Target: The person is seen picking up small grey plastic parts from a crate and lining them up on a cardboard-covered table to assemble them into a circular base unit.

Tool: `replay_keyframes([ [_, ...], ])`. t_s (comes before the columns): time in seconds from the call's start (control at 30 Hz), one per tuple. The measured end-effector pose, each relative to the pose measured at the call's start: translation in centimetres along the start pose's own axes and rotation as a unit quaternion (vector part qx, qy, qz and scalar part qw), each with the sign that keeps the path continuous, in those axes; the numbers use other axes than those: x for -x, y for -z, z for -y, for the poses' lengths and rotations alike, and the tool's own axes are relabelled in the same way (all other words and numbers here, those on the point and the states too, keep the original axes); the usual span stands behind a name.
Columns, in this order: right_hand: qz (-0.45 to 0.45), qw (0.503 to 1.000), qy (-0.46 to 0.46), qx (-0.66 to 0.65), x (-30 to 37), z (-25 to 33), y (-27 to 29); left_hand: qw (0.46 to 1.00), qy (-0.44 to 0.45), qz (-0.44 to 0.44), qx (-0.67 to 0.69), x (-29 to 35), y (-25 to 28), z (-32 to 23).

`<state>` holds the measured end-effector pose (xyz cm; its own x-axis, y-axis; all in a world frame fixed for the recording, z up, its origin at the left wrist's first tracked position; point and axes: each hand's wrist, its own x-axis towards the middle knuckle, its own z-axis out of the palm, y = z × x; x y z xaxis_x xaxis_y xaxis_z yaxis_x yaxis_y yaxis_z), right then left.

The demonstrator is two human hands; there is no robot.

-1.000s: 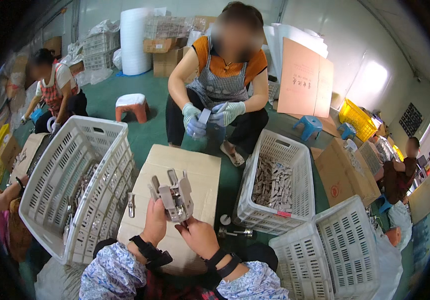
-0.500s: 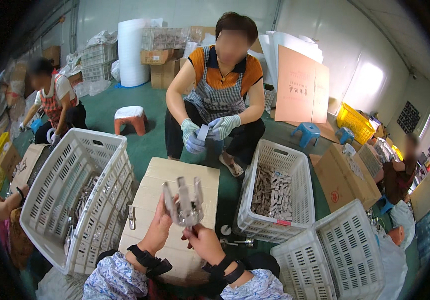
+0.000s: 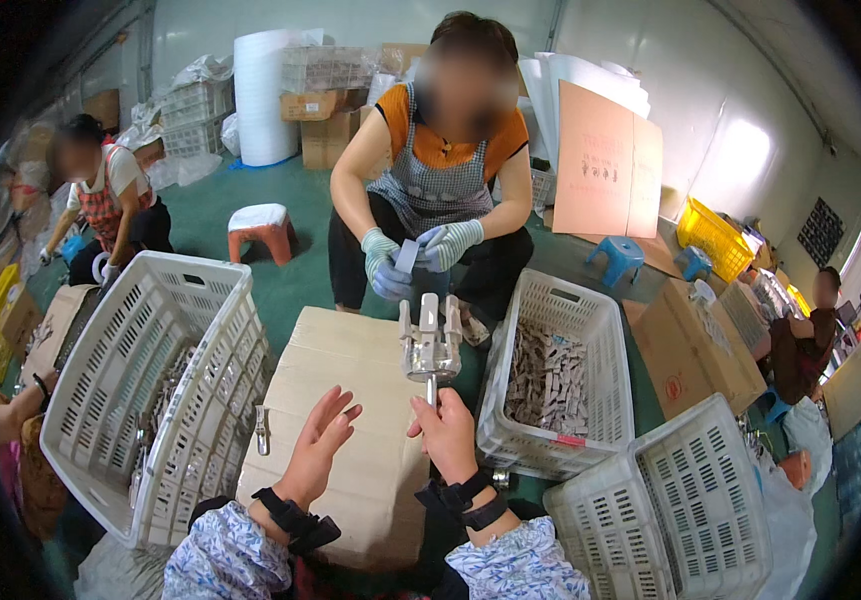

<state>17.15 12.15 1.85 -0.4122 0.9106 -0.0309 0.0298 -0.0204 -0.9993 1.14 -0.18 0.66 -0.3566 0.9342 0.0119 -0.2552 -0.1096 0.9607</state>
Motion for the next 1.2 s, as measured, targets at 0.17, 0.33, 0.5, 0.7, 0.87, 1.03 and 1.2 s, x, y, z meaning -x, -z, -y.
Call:
replay_keyframes([
  [0.17, -0.008, 0.978, 0.114, 0.175, 1.2, -2.6, -2.2, 0.999, 0.026, 0.015, 0.033, 0.5, 0.0, 0.5],
  [0.33, 0.048, 0.907, 0.196, 0.37, 5.6, -2.9, -5.0, 0.99, 0.028, 0.05, 0.127, 0.2, -0.8, 0.6],
  [0.5, 0.177, 0.893, 0.217, 0.352, 7.1, -4.2, -7.4, 0.996, 0.012, -0.066, 0.06, 3.1, 2.6, 1.9],
  [0.7, 0.306, 0.803, 0.315, 0.403, 9.1, -5.9, -5.5, 0.996, -0.022, -0.078, 0.026, 6.2, 8.4, -2.3],
  [0.87, 0.392, 0.752, 0.345, 0.402, 9.8, -8.2, -4.4, 0.944, 0.029, -0.303, -0.127, 10.3, 19.3, -9.9],
  [1.03, 0.417, 0.713, 0.35, 0.441, 9.6, -9.2, -8.2, 0.867, 0.011, -0.493, -0.08, 18.4, 34.1, -11.0],
  [1.2, 0.399, 0.702, 0.373, 0.457, 7.5, -9.8, -14.0, 0.878, -0.017, -0.47, -0.086, 24.6, 34.7, -9.1],
])
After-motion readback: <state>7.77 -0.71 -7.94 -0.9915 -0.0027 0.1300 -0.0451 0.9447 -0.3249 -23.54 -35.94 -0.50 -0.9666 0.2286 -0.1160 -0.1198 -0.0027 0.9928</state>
